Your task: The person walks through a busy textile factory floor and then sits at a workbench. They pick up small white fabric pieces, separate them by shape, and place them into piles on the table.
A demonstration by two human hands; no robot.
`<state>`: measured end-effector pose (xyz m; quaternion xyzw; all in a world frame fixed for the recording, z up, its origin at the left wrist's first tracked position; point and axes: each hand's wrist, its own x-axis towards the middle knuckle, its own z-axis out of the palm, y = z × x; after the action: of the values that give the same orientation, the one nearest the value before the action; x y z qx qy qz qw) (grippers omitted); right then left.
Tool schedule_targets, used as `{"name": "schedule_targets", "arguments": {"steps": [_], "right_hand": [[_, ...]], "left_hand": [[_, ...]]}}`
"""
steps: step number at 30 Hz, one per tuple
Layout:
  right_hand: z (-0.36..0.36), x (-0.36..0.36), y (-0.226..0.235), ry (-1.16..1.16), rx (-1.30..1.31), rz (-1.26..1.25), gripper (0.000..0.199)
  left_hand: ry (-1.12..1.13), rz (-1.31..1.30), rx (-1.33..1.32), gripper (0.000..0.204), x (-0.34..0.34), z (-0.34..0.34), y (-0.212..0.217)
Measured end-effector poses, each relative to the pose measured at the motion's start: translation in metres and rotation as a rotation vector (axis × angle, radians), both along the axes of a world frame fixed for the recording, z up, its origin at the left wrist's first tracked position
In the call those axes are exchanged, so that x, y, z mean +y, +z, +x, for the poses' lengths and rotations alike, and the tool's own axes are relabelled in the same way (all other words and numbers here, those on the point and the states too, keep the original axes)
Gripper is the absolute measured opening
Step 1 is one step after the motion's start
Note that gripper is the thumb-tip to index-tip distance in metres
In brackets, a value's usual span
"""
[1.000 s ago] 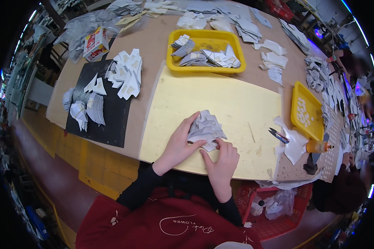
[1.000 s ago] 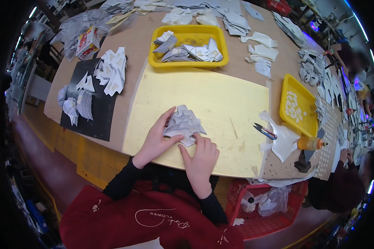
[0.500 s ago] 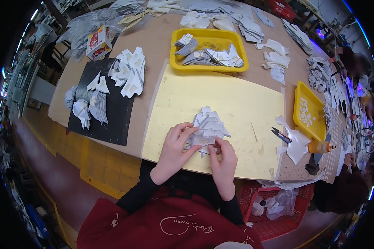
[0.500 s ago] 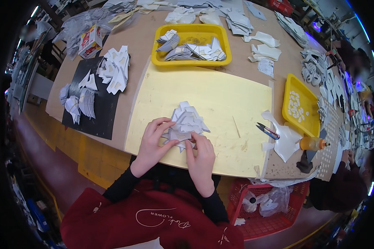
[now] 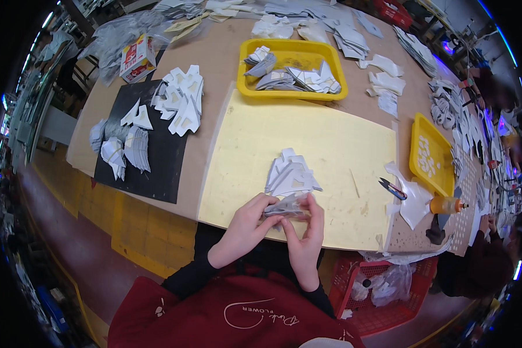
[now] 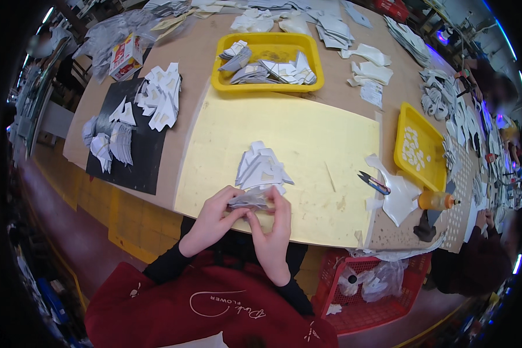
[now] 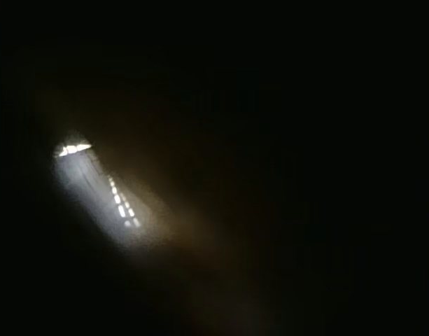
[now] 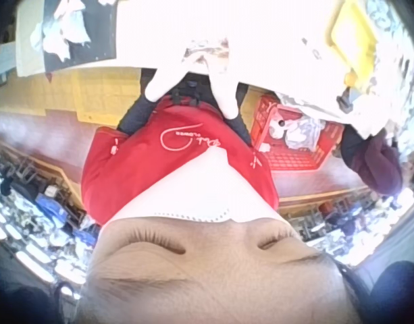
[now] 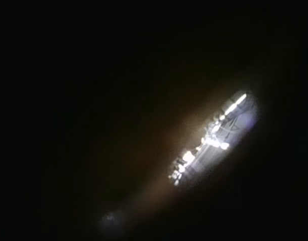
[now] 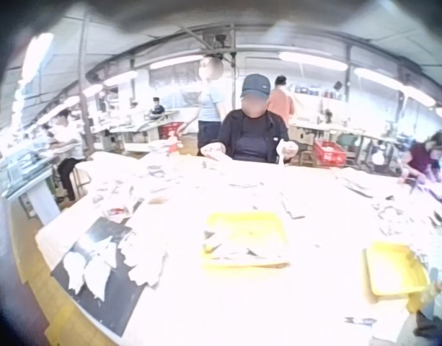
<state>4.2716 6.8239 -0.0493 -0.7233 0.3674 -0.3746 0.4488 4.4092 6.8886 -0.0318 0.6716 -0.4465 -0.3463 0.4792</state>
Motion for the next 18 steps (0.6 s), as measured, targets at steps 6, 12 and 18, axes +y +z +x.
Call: {"name": "schedule_targets", "arguments": {"steps": [6,12,18], "right_hand": [[-0.003,-0.007,0.015,0.123,0.038,0.064,0.035],[-0.018,-0.038,0.030,0.269,0.359,-0.402,0.043],[-0.021,-0.028,0.004,0.228,0.314,-0.259,0.058]], "left_hand": [[0.148,-0.103,0.241,0.038,0.003,-0.015,-0.014],[-0.028,-0.088,-0.409,0.054,-0.005,0.002,-0.007],[-0.098,-0.078,-0.409,0.045,-0.007,-0.002,-0.019]]}}
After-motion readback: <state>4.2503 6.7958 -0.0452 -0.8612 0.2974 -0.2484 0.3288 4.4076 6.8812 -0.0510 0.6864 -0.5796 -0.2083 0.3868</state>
